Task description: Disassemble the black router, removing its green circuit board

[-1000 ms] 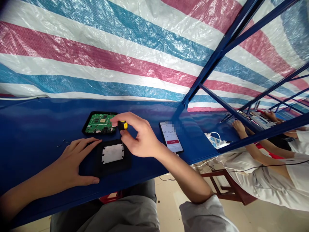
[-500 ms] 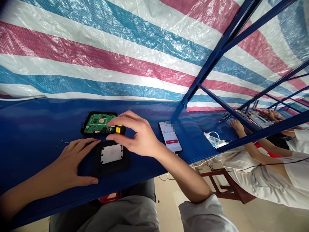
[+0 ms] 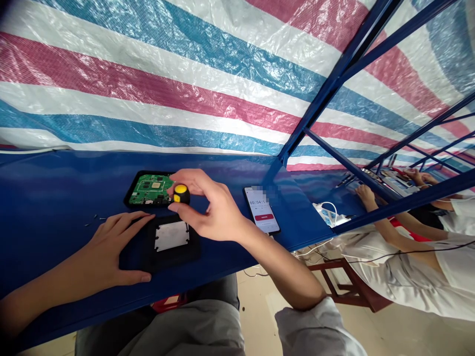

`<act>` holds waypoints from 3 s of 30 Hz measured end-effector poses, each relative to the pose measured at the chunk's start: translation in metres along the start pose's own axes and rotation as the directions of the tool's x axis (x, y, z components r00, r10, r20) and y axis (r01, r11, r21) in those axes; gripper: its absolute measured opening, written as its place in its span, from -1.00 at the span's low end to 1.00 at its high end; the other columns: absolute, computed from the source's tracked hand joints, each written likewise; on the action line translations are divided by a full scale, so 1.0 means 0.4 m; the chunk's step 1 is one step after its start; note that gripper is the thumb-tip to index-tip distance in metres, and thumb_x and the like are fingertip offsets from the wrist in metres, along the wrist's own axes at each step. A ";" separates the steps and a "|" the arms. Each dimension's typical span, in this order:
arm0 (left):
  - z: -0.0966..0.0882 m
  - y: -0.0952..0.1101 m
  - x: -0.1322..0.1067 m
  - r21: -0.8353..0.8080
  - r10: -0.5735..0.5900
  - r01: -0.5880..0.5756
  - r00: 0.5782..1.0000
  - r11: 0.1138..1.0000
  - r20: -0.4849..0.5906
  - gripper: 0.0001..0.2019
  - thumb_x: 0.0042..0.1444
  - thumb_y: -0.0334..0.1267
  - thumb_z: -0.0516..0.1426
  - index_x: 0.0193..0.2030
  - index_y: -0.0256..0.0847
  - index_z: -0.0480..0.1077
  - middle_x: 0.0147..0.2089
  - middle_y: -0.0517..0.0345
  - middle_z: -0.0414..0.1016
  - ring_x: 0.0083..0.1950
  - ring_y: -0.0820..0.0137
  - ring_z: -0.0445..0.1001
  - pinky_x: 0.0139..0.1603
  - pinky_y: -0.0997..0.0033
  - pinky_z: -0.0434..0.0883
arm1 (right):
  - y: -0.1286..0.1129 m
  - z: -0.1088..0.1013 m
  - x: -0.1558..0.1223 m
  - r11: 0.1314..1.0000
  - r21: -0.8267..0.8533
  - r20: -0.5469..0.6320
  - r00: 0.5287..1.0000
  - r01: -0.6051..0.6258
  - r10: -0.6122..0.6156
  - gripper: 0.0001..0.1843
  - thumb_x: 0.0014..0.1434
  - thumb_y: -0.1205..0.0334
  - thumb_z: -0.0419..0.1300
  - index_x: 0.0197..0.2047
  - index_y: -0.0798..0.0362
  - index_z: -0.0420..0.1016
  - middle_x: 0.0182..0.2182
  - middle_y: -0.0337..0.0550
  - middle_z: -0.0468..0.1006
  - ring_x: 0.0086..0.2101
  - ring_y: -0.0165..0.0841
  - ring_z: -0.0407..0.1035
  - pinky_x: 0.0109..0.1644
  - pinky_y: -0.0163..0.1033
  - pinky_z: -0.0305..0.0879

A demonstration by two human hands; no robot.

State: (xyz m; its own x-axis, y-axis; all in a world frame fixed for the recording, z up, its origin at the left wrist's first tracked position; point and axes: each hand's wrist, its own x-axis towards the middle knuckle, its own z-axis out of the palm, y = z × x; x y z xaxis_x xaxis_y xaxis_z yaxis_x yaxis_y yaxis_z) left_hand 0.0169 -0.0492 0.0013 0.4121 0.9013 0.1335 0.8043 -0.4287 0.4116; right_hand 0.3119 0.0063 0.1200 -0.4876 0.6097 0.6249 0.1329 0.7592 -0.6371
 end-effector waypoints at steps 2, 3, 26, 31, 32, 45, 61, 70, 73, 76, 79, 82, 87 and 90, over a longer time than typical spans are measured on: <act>-0.002 0.009 -0.001 0.001 -0.005 0.005 1.000 1.000 -0.023 0.06 0.05 0.46 0.31 0.61 0.16 0.09 0.56 -0.05 0.25 0.55 -0.28 0.17 0.40 -0.29 0.31 | -0.003 -0.003 0.000 0.999 0.001 0.017 0.999 0.037 -0.037 -0.76 0.49 0.30 0.13 0.14 -0.05 0.51 0.08 -0.05 0.67 0.11 -0.25 0.60 0.19 -0.07 0.59; -0.002 0.011 -0.001 0.003 -0.003 0.003 1.000 1.000 -0.024 0.06 0.05 0.46 0.31 0.61 0.16 0.09 0.55 -0.05 0.25 0.54 -0.27 0.17 0.40 -0.29 0.31 | -0.003 -0.004 0.002 0.997 -0.017 0.011 0.997 0.074 -0.074 -0.77 0.48 0.32 0.12 0.09 -0.04 0.54 0.10 -0.03 0.66 0.14 -0.23 0.58 0.21 -0.04 0.58; -0.002 -0.025 0.002 0.050 0.019 -0.023 0.997 0.999 0.075 0.12 0.08 0.49 0.29 0.66 0.20 -0.06 0.59 -0.10 0.16 0.56 -0.31 0.13 0.41 -0.35 0.32 | 0.007 -0.001 0.005 0.991 -0.009 -0.020 0.991 0.133 -0.133 -0.86 0.45 0.31 0.24 0.04 -0.02 0.58 0.07 -0.02 0.65 0.12 -0.20 0.56 0.22 -0.03 0.56; 0.001 -0.028 0.002 0.060 0.039 -0.043 0.997 0.997 0.064 0.11 0.09 0.49 0.28 0.65 0.22 -0.08 0.58 -0.09 0.17 0.56 -0.30 0.13 0.42 -0.37 0.30 | 0.007 0.000 0.003 0.997 0.050 -0.016 0.998 0.062 -0.061 -0.74 0.46 0.29 0.24 0.18 -0.05 0.50 -0.02 -0.09 0.67 -0.01 -0.27 0.61 0.13 -0.09 0.60; 0.002 -0.028 0.002 0.061 0.041 -0.044 0.997 0.997 0.062 0.11 0.09 0.49 0.28 0.65 0.21 -0.08 0.58 -0.09 0.16 0.55 -0.30 0.13 0.42 -0.38 0.30 | 0.006 -0.001 0.002 0.996 0.074 -0.002 0.998 0.056 -0.056 -0.73 0.49 0.32 0.17 0.20 -0.04 0.48 0.02 -0.06 0.67 0.04 -0.26 0.61 0.14 -0.08 0.60; 0.006 -0.030 0.001 0.062 0.045 -0.048 0.998 0.997 0.054 0.12 0.08 0.51 0.28 0.65 0.22 -0.09 0.58 -0.10 0.17 0.55 -0.30 0.15 0.41 -0.37 0.30 | 0.004 0.000 0.004 0.994 0.076 0.031 0.997 0.074 -0.077 -0.76 0.53 0.33 0.08 0.16 -0.03 0.49 0.12 0.00 0.62 0.19 -0.23 0.54 0.27 -0.01 0.55; 0.005 -0.031 0.002 0.054 0.028 -0.032 0.998 0.998 0.064 0.11 0.09 0.48 0.28 0.67 0.23 -0.08 0.59 -0.08 0.16 0.57 -0.29 0.13 0.41 -0.34 0.32 | 0.009 0.007 0.005 0.993 0.004 -0.025 0.993 0.117 -0.117 -0.75 0.42 0.22 0.35 0.14 -0.05 0.52 -0.06 -0.12 0.66 -0.02 -0.28 0.58 0.14 -0.09 0.59; 0.002 -0.028 0.002 0.034 0.027 -0.029 0.999 0.999 0.046 0.12 0.05 0.46 0.32 0.66 0.18 0.01 0.58 -0.07 0.21 0.55 -0.31 0.16 0.43 -0.32 0.31 | 0.007 0.003 0.006 0.995 -0.023 -0.008 0.995 0.100 -0.100 -0.85 0.44 0.14 0.32 0.03 -0.05 0.54 0.01 -0.05 0.64 0.08 -0.20 0.56 0.22 -0.01 0.55; 0.002 -0.026 0.001 0.015 0.018 -0.018 0.999 1.000 0.037 0.12 0.04 0.44 0.33 0.66 0.18 0.05 0.57 -0.05 0.24 0.54 -0.32 0.18 0.41 -0.31 0.32 | 0.013 0.009 0.005 0.998 0.037 -0.009 0.998 0.058 -0.058 -0.66 0.40 0.11 0.38 0.17 -0.07 0.48 -0.05 -0.10 0.67 -0.01 -0.25 0.59 0.17 -0.06 0.58; 0.003 -0.022 0.001 0.014 0.008 -0.008 1.000 1.000 0.029 0.11 0.05 0.45 0.33 0.66 0.15 0.06 0.58 -0.07 0.23 0.55 -0.32 0.17 0.42 -0.31 0.32 | 0.015 0.010 -0.002 0.993 0.120 0.035 0.999 -0.008 0.004 -0.68 0.51 0.21 0.20 0.28 -0.07 0.35 0.06 -0.02 0.66 0.07 -0.25 0.60 0.20 -0.05 0.58; 0.002 -0.020 0.002 0.025 0.003 -0.005 0.999 1.000 0.052 0.12 0.06 0.47 0.31 0.66 0.16 0.04 0.59 -0.07 0.21 0.56 -0.31 0.15 0.40 -0.30 0.33 | 0.011 0.001 0.001 0.993 0.103 0.041 0.997 0.056 -0.060 -0.76 0.51 0.33 0.08 0.16 -0.06 0.46 0.17 0.02 0.62 0.20 -0.21 0.54 0.26 0.00 0.54; 0.001 -0.021 0.001 0.031 0.008 -0.009 0.998 0.999 0.059 0.12 0.06 0.48 0.30 0.66 0.17 0.02 0.59 -0.07 0.21 0.56 -0.30 0.15 0.40 -0.28 0.34 | 0.009 -0.004 0.012 0.993 -0.022 -0.013 0.993 0.117 -0.118 -0.86 0.43 0.26 0.25 0.03 -0.04 0.55 0.08 -0.03 0.63 0.12 -0.19 0.55 0.22 0.02 0.56; 0.003 -0.021 0.001 0.029 0.014 -0.016 0.999 0.999 0.043 0.11 0.06 0.46 0.31 0.66 0.20 0.02 0.58 -0.05 0.22 0.56 -0.29 0.16 0.41 -0.25 0.34 | 0.010 0.003 0.013 0.999 -0.023 -0.024 0.998 0.049 -0.050 -0.80 0.39 0.20 0.34 0.06 -0.04 0.55 -0.06 -0.10 0.67 -0.04 -0.25 0.59 0.10 -0.08 0.60; 0.004 -0.013 0.000 0.019 0.005 -0.005 0.999 1.000 0.034 0.11 0.05 0.46 0.31 0.65 0.19 0.04 0.58 -0.07 0.22 0.55 -0.31 0.16 0.40 -0.28 0.34 | 0.009 0.001 0.007 0.999 0.036 0.005 1.000 0.001 -0.001 -0.76 0.47 0.27 0.15 0.15 -0.04 0.50 0.06 -0.04 0.67 0.05 -0.26 0.61 0.13 -0.08 0.60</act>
State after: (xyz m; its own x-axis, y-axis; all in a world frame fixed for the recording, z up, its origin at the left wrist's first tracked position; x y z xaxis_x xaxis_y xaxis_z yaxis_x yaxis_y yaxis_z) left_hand 0.0132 -0.0471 -0.0022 0.4300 0.8967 0.1050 0.8099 -0.4345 0.3940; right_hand 0.3106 0.0107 0.1193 -0.4923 0.6075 0.6233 0.1015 0.7513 -0.6521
